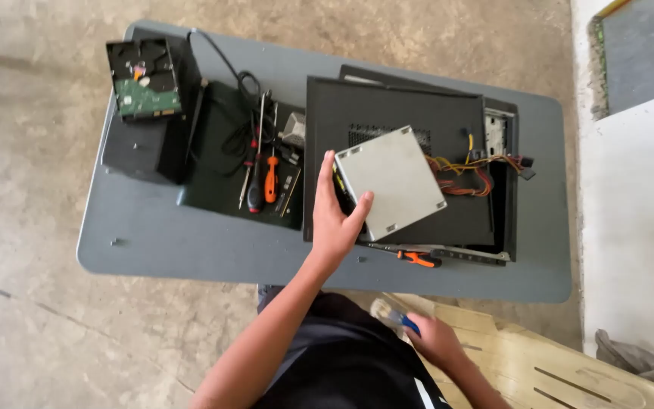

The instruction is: The person uses a screwdriver to fasten screws into a silver power supply unit placed on a black computer case. They tighten multiple screws on the sides of the unit, then lift and reposition the power supply within the case.

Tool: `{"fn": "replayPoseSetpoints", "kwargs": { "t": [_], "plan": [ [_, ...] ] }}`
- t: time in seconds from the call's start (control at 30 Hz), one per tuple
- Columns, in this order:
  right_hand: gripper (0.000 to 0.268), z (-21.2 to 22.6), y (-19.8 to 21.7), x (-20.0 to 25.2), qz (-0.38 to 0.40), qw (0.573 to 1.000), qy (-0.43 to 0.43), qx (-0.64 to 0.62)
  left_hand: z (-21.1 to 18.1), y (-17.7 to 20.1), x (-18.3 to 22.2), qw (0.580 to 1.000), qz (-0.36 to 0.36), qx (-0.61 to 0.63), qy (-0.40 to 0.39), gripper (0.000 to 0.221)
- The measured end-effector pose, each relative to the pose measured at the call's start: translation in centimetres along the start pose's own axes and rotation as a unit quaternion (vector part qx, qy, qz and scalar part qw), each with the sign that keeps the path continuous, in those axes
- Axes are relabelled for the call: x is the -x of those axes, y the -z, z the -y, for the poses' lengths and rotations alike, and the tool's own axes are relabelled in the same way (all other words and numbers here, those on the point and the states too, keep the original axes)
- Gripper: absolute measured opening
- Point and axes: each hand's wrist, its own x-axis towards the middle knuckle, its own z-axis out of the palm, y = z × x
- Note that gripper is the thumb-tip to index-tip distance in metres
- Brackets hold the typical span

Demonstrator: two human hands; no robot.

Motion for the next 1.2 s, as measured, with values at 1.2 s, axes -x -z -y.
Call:
{"fn": "replayPoseSetpoints", "kwargs": {
  "t": [1.2],
  "plan": [
    [0.031, 16.4, 2.4, -0.7, -0.029, 0.806, 0.043, -0.59, 3.9, 6.7, 15.0, 0.945, 0.115, -0.252, -0.175, 0.008]
  ]
}}
